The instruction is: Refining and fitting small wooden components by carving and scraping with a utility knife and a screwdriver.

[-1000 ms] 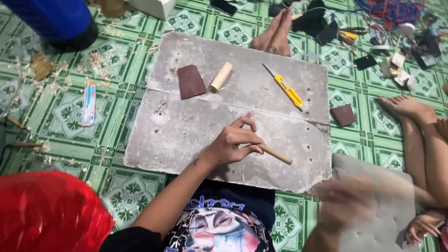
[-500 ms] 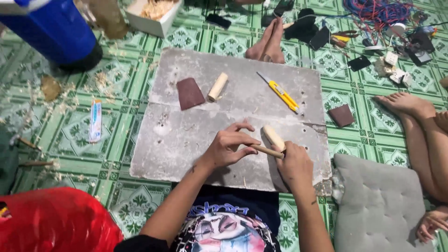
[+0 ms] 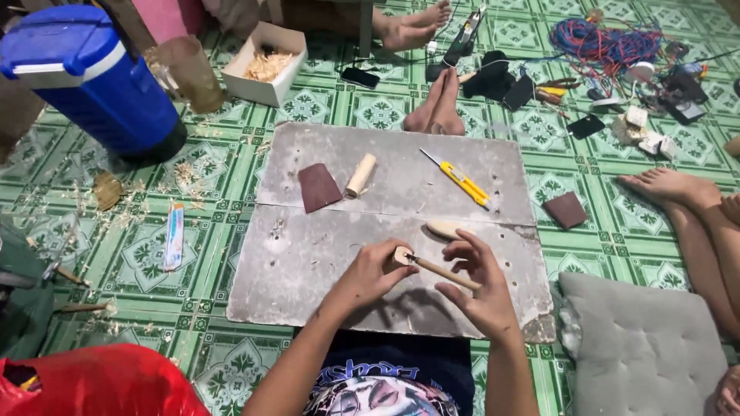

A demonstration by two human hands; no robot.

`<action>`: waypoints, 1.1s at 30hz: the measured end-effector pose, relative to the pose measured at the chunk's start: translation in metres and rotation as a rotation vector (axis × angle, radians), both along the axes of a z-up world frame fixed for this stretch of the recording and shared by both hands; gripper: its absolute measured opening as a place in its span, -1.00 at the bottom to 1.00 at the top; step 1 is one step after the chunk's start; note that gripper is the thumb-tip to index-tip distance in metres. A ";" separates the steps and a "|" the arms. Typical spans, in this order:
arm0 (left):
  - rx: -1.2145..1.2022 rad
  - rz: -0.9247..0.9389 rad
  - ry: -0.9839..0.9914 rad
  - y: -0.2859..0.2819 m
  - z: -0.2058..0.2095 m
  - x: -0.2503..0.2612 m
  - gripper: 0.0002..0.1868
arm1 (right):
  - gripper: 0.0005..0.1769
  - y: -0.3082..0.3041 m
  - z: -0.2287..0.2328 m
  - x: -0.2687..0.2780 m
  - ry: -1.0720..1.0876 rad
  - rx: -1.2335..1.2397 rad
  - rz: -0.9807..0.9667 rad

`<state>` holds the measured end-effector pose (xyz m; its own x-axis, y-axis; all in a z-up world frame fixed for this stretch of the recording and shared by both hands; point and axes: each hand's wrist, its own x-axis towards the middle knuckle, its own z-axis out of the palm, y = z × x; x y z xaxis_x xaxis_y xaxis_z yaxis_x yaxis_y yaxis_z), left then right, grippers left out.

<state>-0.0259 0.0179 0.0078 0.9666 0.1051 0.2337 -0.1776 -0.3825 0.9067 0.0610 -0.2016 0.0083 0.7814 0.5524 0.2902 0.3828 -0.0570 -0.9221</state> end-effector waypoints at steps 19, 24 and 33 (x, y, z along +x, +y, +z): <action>0.618 -0.086 -0.467 0.019 0.072 -0.029 -0.62 | -0.68 0.006 0.100 -0.078 -0.610 -0.467 -0.072; 0.651 -0.151 -0.429 0.021 0.074 -0.032 -0.49 | -0.71 0.006 0.106 -0.085 -0.725 -0.501 -0.053; 0.346 -0.130 -0.394 0.013 0.062 -0.033 -0.59 | -0.65 0.014 0.098 -0.102 -0.733 -0.476 -0.200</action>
<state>-0.0587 0.0305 0.0701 0.7988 -0.1572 0.5807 -0.5444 -0.5995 0.5867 -0.0405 -0.1879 0.1059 0.5848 0.6149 0.5290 0.8079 -0.5002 -0.3116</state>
